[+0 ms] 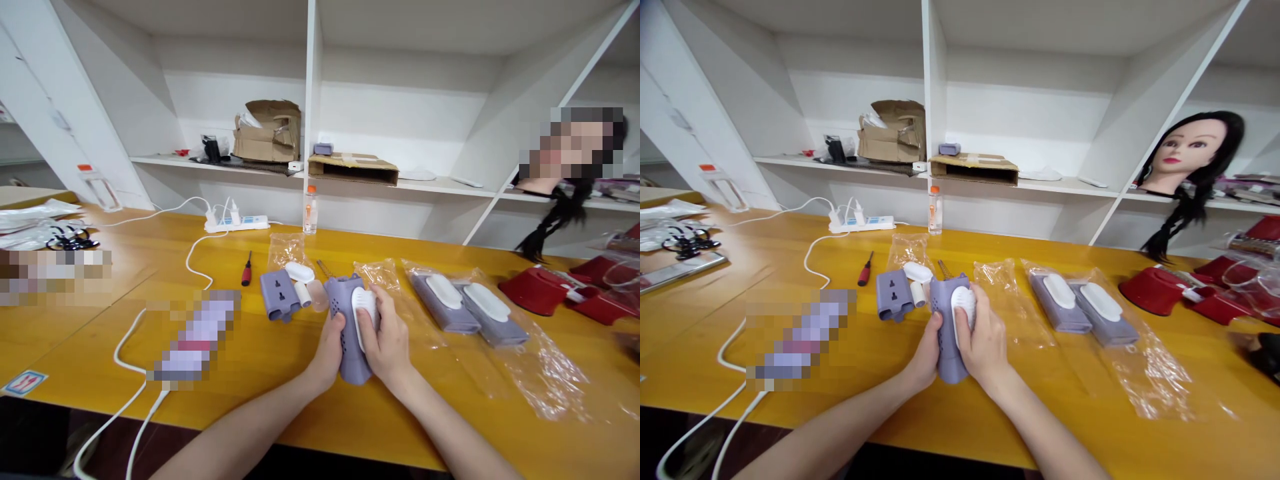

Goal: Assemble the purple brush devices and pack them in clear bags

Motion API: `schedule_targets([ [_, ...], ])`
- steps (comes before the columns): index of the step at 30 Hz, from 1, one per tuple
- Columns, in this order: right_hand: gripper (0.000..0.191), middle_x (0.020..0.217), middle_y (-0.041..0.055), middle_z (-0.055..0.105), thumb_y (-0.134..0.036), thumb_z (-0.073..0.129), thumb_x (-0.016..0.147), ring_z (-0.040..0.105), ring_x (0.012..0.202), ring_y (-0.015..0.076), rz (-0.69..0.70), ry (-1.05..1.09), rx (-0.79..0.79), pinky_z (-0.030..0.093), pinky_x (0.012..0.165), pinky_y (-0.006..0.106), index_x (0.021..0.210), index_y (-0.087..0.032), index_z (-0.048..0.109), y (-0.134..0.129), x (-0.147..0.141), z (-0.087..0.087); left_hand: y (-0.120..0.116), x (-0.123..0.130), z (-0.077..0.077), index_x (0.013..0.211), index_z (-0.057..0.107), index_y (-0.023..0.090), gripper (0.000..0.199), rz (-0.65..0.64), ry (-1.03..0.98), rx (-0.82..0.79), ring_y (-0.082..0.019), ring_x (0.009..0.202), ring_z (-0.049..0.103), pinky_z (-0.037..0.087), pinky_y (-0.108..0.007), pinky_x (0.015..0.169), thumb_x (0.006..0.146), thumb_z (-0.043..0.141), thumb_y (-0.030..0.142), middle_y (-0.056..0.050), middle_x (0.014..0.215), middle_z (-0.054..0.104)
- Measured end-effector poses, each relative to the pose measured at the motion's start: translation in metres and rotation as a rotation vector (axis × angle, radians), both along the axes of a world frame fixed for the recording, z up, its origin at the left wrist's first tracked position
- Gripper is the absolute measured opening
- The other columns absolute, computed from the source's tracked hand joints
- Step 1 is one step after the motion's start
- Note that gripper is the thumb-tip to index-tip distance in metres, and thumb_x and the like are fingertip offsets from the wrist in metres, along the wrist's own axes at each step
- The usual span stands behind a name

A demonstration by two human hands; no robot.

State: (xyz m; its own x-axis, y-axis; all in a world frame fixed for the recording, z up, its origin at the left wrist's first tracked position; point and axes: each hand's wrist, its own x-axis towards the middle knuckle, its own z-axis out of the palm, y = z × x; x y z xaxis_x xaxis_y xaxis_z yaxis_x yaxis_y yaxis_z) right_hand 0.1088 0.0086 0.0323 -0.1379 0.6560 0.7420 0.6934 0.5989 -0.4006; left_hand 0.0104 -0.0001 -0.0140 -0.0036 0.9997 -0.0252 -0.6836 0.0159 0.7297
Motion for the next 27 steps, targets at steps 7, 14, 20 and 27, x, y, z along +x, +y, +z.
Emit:
schedule_targets([
  [7, 0.042, 0.102, 0.0115, 0.062, -0.03, 0.039, 0.086, 0.062, 0.083, 0.0216, 0.023, 0.023, -0.062, 0.049, 0.069, 0.035, 0.126, -0.017, 0.033, -0.002, 0.001, 0.0, -0.005, 0.004, -0.005, 0.104, 0.06, 0.019, 0.038, 0.098, 0.096, 0.026, -0.023, 0.114, 0.048, 0.032, -0.035, 0.1, 0.076, 0.053, 0.043, -0.007, 0.115, 0.061],
  [14, 0.044, 0.071, 0.0003, 0.058, -0.039, 0.036, 0.087, 0.056, 0.061, 0.0162, 0.136, 0.128, -0.268, 0.044, 0.06, 0.029, 0.125, -0.018, 0.034, 0.017, 0.01, 0.022, -0.002, -0.013, 0.034, 0.108, 0.059, 0.014, 0.048, -0.075, -0.12, -0.163, -0.027, 0.102, 0.058, 0.041, -0.038, 0.092, 0.077, 0.048, 0.049, -0.01, 0.101, 0.067],
  [20, 0.04, 0.095, 0.0096, 0.06, -0.047, 0.044, 0.081, 0.058, 0.082, 0.0214, -0.165, -0.156, -0.494, 0.041, 0.07, 0.031, 0.105, -0.017, 0.051, 0.051, 0.039, 0.011, 0.011, -0.044, 0.051, 0.125, 0.045, 0.013, 0.057, -0.065, -0.264, -0.043, -0.028, 0.098, 0.06, 0.043, -0.044, 0.087, 0.081, 0.041, 0.048, -0.014, 0.103, 0.065],
  [27, 0.039, 0.096, 0.0119, 0.063, -0.034, 0.053, 0.077, 0.06, 0.085, 0.0239, -0.145, -0.302, -0.591, 0.041, 0.072, 0.033, 0.112, -0.016, 0.049, 0.052, 0.04, -0.002, 0.009, -0.043, 0.045, 0.12, 0.051, 0.014, 0.056, -0.347, -0.157, -0.153, -0.031, 0.097, 0.06, 0.044, -0.044, 0.085, 0.077, 0.047, 0.051, -0.014, 0.101, 0.067],
])
